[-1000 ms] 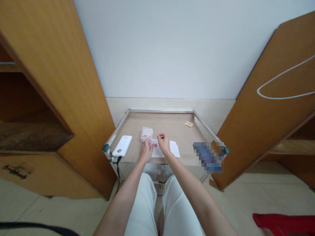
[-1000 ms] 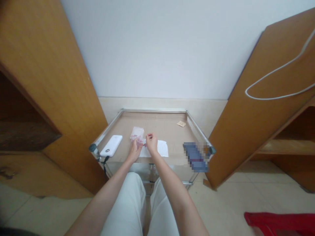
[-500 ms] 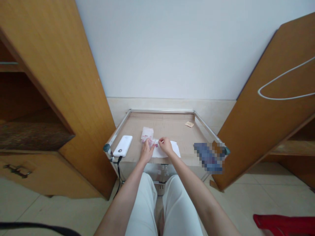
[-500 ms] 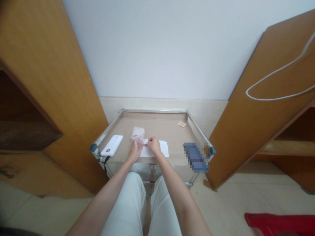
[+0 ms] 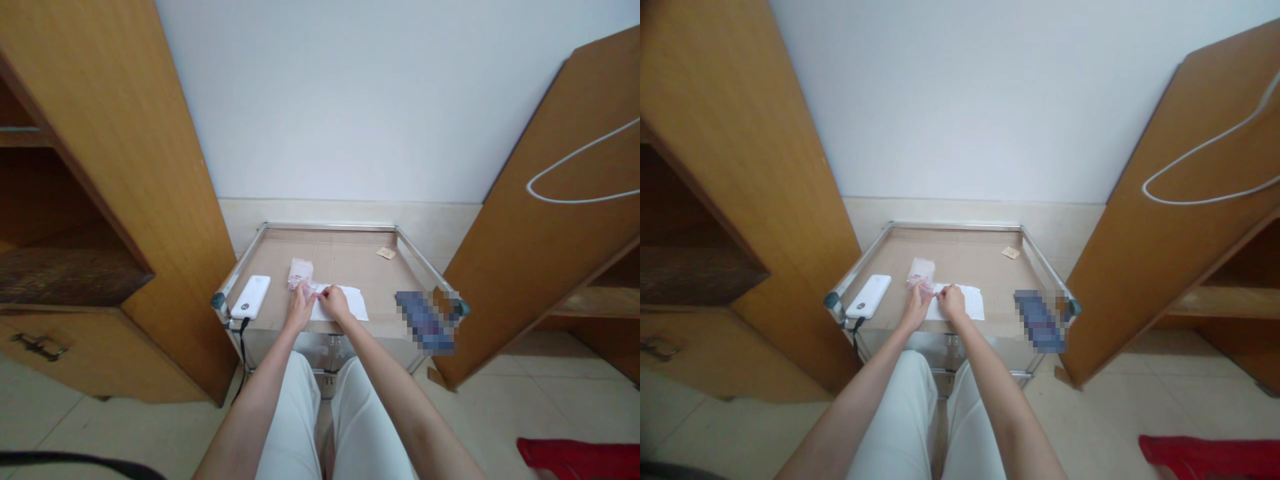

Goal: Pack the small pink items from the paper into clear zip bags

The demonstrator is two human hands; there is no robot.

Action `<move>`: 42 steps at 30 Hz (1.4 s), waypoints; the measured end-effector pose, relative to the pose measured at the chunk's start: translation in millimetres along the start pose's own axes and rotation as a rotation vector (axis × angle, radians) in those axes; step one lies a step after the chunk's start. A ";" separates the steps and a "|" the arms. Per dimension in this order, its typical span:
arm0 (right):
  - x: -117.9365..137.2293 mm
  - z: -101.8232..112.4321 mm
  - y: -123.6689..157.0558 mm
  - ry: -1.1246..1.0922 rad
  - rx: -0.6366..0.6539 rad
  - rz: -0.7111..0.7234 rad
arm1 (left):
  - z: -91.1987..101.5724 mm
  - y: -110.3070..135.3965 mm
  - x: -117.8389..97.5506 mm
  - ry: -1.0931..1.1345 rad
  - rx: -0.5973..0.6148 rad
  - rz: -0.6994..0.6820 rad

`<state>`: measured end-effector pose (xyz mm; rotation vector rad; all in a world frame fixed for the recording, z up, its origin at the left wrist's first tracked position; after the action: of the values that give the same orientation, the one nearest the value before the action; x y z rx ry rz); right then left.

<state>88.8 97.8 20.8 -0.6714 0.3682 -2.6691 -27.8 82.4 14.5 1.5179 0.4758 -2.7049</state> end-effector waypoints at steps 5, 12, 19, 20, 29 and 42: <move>0.7 0.9 0.5 -0.003 0.026 -0.023 | 0.9 0.9 -0.5 0.003 -0.009 0.001; -4.9 -2.1 0.6 -0.043 0.001 -0.069 | 1.8 1.1 -0.1 0.015 -0.010 0.013; -26.6 15.5 -1.6 -0.362 -0.225 -0.238 | 0.4 0.5 0.8 -0.004 0.008 0.020; -26.7 21.7 -3.8 -0.403 -0.275 -0.237 | 0.2 0.6 0.3 -0.009 0.007 0.014; 5.9 24.3 -25.3 -0.426 -0.134 -0.072 | -4.4 0.6 1.6 -0.043 0.030 -0.002; -15.5 1.2 -22.9 -0.329 -0.072 -0.037 | -3.2 0.3 -0.1 0.006 0.045 -0.004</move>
<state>95.7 124.4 23.2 -1.1280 0.3640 -2.5277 -25.1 82.9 13.0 1.5372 0.4213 -2.7336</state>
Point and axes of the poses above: each hand's wrist, its own y-axis away from the middle knuckle, its own z-axis out of the back of the hand, x = y × z, the point moved 10 cm from there along -y, towards the middle knuckle, and after that the axes turned 15 degrees about z, right-handed, at the moved point
